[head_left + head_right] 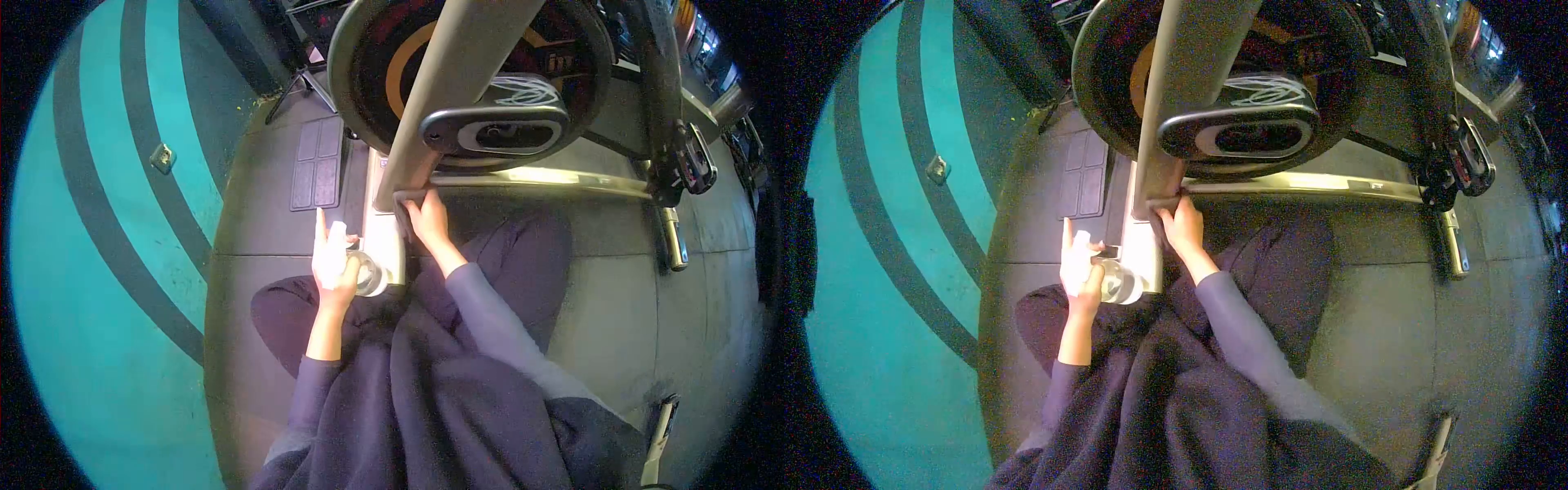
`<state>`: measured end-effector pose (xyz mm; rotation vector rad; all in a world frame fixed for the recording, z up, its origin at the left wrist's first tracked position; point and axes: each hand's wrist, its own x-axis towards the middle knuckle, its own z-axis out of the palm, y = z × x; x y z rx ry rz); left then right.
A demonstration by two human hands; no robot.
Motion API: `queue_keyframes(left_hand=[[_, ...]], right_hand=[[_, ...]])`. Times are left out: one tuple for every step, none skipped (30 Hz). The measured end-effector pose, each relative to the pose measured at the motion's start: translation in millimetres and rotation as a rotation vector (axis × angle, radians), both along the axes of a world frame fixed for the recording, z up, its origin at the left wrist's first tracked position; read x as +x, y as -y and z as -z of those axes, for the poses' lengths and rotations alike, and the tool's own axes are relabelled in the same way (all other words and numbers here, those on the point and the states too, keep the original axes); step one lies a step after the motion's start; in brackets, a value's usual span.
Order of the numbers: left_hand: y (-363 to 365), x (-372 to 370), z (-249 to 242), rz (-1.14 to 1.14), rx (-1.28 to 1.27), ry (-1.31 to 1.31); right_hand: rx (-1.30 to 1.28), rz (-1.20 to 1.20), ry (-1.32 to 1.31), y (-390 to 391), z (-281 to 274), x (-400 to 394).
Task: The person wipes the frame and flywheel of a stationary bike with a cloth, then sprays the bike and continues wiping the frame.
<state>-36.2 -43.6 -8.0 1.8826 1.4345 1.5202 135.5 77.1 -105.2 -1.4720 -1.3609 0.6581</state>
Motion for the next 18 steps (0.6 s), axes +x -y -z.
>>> queue_keyframes(left_hand=[[1.1,1.1,-1.9,-0.005,-0.005,0.006],[1.9,2.0,-2.5,-0.008,-0.013,0.011],[2.1,2.2,-1.5,-0.015,-0.009,-0.004],[1.4,1.7,-0.5,-0.02,-0.006,-0.019],[0.6,1.8,-1.1,-0.019,-0.018,-0.005],[-0.2,1.9,-1.8,-0.019,-0.03,0.009],[1.2,3.7,-4.0,-0.015,-0.063,0.055],[2.8,4.3,-5.1,-0.011,-0.097,0.101],[3.4,3.7,-4.5,-0.01,-0.113,0.108],[3.8,3.1,-3.3,-0.009,-0.126,0.117],[3.6,2.7,-3.3,-0.008,-0.138,0.125],[3.5,3.3,-4.9,-0.016,-0.14,0.121],[2.9,4.6,-7.5,-0.023,-0.14,0.117],[3.2,5.6,-8.8,-0.029,-0.142,0.112],[3.5,6.4,-9.2,-0.025,-0.144,0.11],[2.6,6.8,-10.0,-0.019,-0.143,0.107],[1.7,6.5,-10.5,-0.016,-0.14,0.102],[0.9,6.7,-10.2,-0.012,-0.128,0.088]], right_hand=[[0.062,0.063,0.013,1.4,-12.6,0.2],[0.157,0.126,0.006,0.0,-25.4,0.1],[0.221,0.17,-0.028,-1.0,-39.5,0.1],[0.284,0.215,-0.062,-2.9,-50.4,1.2],[0.297,0.214,-0.12,-5.8,-61.8,4.9],[0.311,0.212,-0.179,-8.6,-72.1,8.3],[0.265,0.207,-0.154,-8.0,-84.2,10.3],[0.35,0.214,-0.223,-12.7,-77.7,6.0],[0.437,0.22,-0.289,-19.8,-65.3,-1.0],[0.526,0.225,-0.355,-24.8,-54.7,-7.0],[0.487,0.215,-0.33,-24.7,-43.2,-11.4],[0.451,0.23,-0.257,-21.2,-37.7,-16.6],[0.466,0.283,-0.131,-23.1,-18.8,-24.4],[0.478,0.335,-0.004,-22.6,0.5,-29.7],[0.341,0.237,0.016,-11.0,7.3,-27.9],[0.271,0.261,0.141,-5.4,20.1,-31.5],[0.148,0.223,0.125,3.6,33.4,-31.6],[0.025,0.182,0.106,12.6,35.3,-31.9]])
